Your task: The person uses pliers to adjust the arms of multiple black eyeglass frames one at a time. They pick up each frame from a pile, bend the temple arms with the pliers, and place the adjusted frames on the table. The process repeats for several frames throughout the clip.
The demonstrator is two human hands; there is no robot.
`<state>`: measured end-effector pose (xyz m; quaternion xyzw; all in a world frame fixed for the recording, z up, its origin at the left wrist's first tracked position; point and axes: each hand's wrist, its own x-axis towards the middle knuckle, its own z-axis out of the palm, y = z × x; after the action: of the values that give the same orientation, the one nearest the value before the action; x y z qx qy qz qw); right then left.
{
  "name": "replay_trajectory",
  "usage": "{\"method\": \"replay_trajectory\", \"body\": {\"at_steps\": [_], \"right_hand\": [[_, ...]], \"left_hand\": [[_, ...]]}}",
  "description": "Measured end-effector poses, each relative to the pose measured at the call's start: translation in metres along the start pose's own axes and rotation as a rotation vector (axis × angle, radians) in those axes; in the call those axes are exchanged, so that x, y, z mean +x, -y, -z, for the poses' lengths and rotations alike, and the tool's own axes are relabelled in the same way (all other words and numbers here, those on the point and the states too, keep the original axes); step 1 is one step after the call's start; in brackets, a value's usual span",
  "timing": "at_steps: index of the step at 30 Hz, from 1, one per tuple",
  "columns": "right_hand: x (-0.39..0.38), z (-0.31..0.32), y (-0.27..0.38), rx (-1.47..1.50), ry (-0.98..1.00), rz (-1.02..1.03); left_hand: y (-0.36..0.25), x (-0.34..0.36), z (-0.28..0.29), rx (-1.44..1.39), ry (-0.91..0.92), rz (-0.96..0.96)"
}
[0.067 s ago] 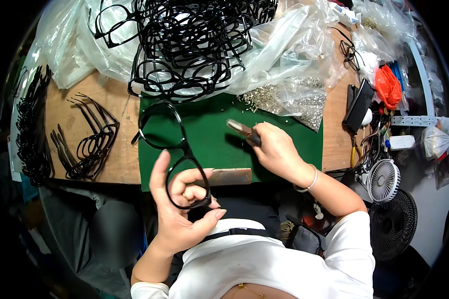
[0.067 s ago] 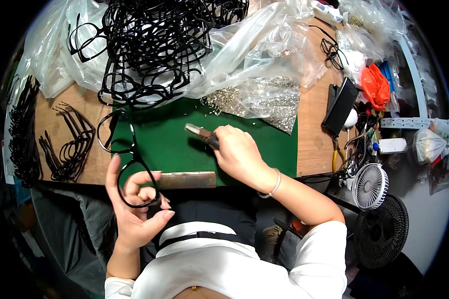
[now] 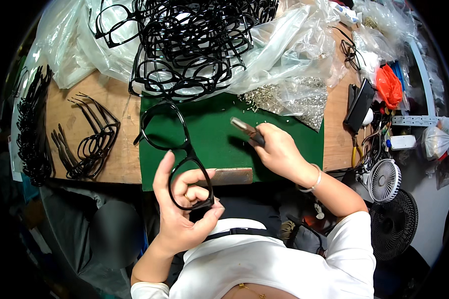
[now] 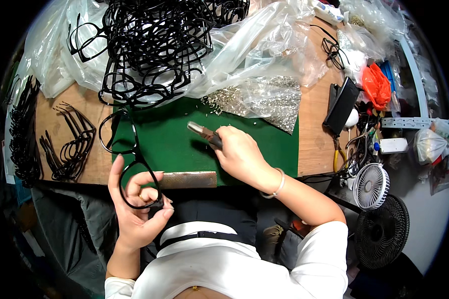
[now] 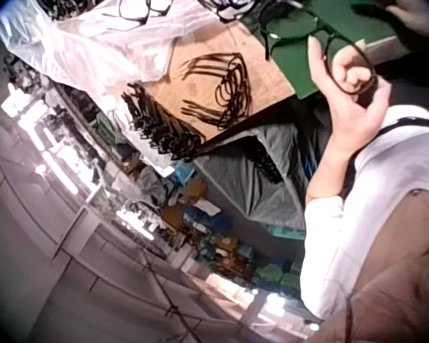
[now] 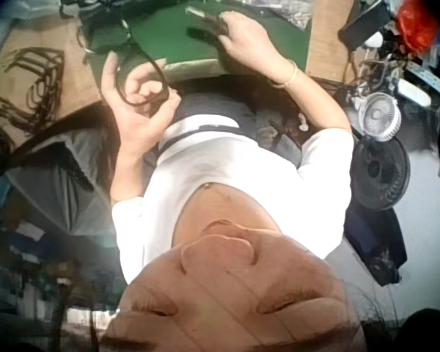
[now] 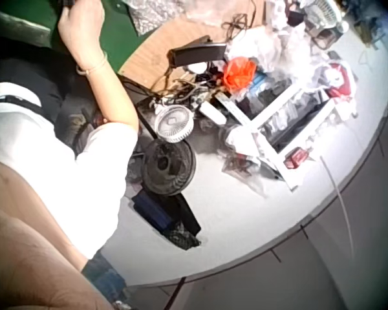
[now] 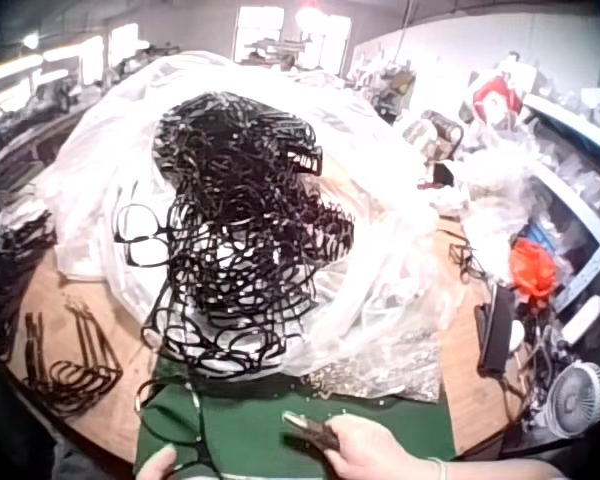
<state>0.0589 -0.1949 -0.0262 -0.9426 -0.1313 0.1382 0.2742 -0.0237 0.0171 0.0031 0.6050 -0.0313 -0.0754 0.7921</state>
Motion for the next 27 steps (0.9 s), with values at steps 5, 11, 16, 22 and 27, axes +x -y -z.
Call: {"method": "replay_trajectory", "body": {"at_steps": [5, 11, 16, 22, 27], "right_hand": [[-0.021, 0.022, 0.043, 0.587, 0.151, -0.041], [-0.032, 0.005, 0.058, 0.945, 0.129, 0.018], [-0.025, 0.005, 0.059, 1.137, 0.290, -0.154], [-0.011, 0.026, 0.064, 1.101, 0.622, -0.171], [-0.010, 0.030, 0.065, 1.021, 0.669, -0.037]], "left_hand": [[0.006, 0.006, -0.015, 0.272, -0.089, -0.105], [0.011, 0.010, -0.029, 0.335, -0.159, -0.196], [0.011, 0.008, -0.026, 0.322, -0.127, -0.131], [-0.009, 0.013, -0.013, 0.099, 0.033, 0.067], [-0.013, 0.012, -0.006, 0.085, 0.089, 0.032]]}}
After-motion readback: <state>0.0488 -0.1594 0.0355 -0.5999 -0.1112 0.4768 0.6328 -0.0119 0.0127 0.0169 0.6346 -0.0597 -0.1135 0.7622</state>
